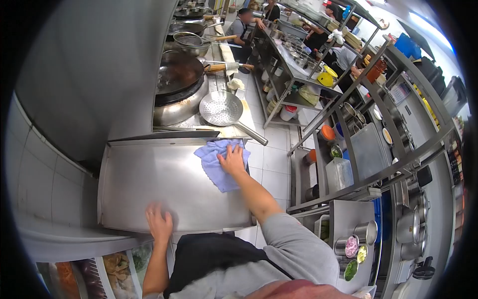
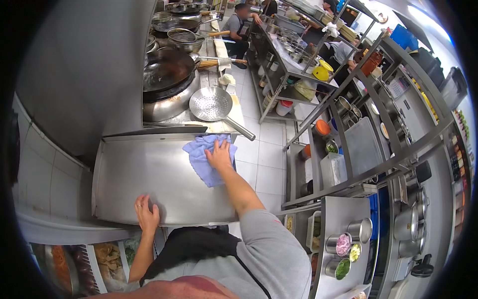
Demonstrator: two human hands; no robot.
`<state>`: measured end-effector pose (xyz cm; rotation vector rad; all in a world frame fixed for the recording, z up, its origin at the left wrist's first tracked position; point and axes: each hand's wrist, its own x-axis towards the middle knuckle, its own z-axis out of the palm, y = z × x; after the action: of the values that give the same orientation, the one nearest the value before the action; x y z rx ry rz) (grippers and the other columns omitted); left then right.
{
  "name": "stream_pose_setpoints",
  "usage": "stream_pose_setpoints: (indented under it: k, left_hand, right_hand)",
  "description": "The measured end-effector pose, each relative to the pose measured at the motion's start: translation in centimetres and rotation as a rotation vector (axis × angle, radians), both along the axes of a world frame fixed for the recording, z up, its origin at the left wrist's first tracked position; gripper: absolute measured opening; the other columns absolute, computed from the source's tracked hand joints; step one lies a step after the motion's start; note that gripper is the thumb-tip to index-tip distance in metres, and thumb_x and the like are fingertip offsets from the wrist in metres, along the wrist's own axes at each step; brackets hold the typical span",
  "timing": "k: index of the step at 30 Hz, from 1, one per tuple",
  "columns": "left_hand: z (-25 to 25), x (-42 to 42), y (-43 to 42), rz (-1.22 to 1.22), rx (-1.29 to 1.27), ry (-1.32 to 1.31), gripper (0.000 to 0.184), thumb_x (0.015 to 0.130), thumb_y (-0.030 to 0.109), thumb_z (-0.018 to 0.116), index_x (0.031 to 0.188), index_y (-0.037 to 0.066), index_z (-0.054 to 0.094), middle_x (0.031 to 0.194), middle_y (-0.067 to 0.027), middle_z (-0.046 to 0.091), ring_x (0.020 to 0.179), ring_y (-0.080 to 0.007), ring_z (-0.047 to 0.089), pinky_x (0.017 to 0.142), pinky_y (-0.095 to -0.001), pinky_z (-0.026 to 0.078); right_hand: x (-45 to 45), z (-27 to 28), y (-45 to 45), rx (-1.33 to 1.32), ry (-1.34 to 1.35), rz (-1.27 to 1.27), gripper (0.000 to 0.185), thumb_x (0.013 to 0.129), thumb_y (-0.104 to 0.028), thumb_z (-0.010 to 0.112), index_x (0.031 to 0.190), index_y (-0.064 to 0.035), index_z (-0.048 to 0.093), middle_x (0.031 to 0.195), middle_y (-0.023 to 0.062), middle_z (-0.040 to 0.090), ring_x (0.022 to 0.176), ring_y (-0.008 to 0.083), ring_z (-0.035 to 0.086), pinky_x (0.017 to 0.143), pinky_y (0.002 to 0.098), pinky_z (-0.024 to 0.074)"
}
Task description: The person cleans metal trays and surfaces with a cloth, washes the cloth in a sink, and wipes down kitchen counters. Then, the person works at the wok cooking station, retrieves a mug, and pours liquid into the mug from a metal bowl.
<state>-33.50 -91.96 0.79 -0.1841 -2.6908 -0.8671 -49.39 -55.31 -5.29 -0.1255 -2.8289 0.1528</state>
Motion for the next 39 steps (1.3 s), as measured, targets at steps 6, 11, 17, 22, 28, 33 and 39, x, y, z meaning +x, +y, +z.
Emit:
stream_pose_setpoints:
  k: [6, 11, 17, 22, 28, 33, 39]
  left_hand:
    - [-1.2, -0.1, -0.5, -0.007, -0.034, 0.032, 0.044, 0.077, 0.011, 0.062, 0.120, -0.001, 0.056, 0.128, -0.0218, 0.048, 0.121, -0.0395, 0.043, 0.103, -0.0470, 0.038]
    - [-1.2, -0.2, -0.5, -0.023, -0.027, 0.031, 0.045, 0.077, 0.011, 0.062, 0.120, -0.001, 0.057, 0.127, -0.0218, 0.049, 0.121, -0.0397, 0.044, 0.103, -0.0468, 0.037]
    - [-0.2, -0.1, 0.0, -0.051, -0.058, 0.007, 0.046, 0.076, 0.011, 0.063, 0.120, -0.001, 0.056, 0.126, -0.0212, 0.049, 0.121, -0.0388, 0.044, 0.104, -0.0460, 0.037]
    - [-0.1, -0.2, 0.3, -0.055, -0.065, -0.048, 0.046, 0.077, 0.013, 0.062, 0.121, 0.000, 0.056, 0.128, -0.0222, 0.049, 0.122, -0.0405, 0.043, 0.105, -0.0478, 0.036]
    - [-1.3, -0.2, -0.2, -0.005, -0.089, -0.073, 0.045, 0.078, 0.014, 0.062, 0.121, 0.001, 0.056, 0.127, -0.0221, 0.050, 0.120, -0.0409, 0.044, 0.102, -0.0482, 0.037]
    - [-1.1, -0.2, -0.2, -0.019, -0.093, -0.043, 0.043, 0.078, 0.013, 0.062, 0.118, 0.001, 0.057, 0.122, -0.0212, 0.052, 0.116, -0.0400, 0.047, 0.100, -0.0472, 0.039]
    - [-2.3, -0.8, -0.4, 0.013, -0.121, -0.006, 0.041, 0.080, 0.019, 0.062, 0.119, 0.006, 0.061, 0.116, -0.0182, 0.058, 0.112, -0.0391, 0.051, 0.097, -0.0488, 0.043]
  right_hand:
    - [13.6, 2.2, -0.5, -0.210, -0.172, 0.276, 0.058, 0.087, -0.030, 0.064, 0.139, -0.0170, 0.042, 0.142, 0.0323, 0.031, 0.129, 0.0546, 0.029, 0.108, 0.0544, 0.0308]
    - [21.8, 5.6, -1.2, -0.115, -0.578, 0.503, 0.067, 0.079, -0.027, 0.072, 0.140, -0.0240, 0.044, 0.147, 0.0276, 0.029, 0.135, 0.0508, 0.026, 0.109, 0.0550, 0.0314]
    - [17.3, 4.3, -3.1, -0.143, -0.338, 0.474, 0.070, 0.082, -0.053, 0.064, 0.143, -0.0276, 0.041, 0.150, 0.0272, 0.027, 0.140, 0.0488, 0.019, 0.111, 0.0631, 0.0183]
    - [7.3, 2.7, -6.5, -0.160, -0.161, 0.286, 0.072, 0.084, -0.063, 0.055, 0.145, -0.0273, 0.038, 0.150, 0.0268, 0.027, 0.142, 0.0468, 0.016, 0.111, 0.0642, 0.0140]
    - [9.4, 5.1, -8.6, -0.230, -0.344, 0.565, 0.060, 0.085, -0.060, 0.057, 0.130, -0.0208, 0.058, 0.134, 0.0259, 0.046, 0.130, 0.0408, 0.038, 0.106, 0.0572, 0.0261]
    - [4.0, 7.3, -4.0, -0.267, -0.575, 0.508, 0.051, 0.089, -0.051, 0.055, 0.117, -0.0111, 0.066, 0.085, 0.0221, 0.067, 0.079, 0.0356, 0.067, 0.077, 0.0439, 0.0530]
    - [-2.6, 29.6, 2.3, -1.166, -0.265, 0.219, 0.081, 0.090, -0.076, 0.018, 0.086, -0.0025, 0.054, 0.051, 0.0075, 0.051, 0.046, 0.0202, 0.052, 0.049, 0.0343, 0.0443]
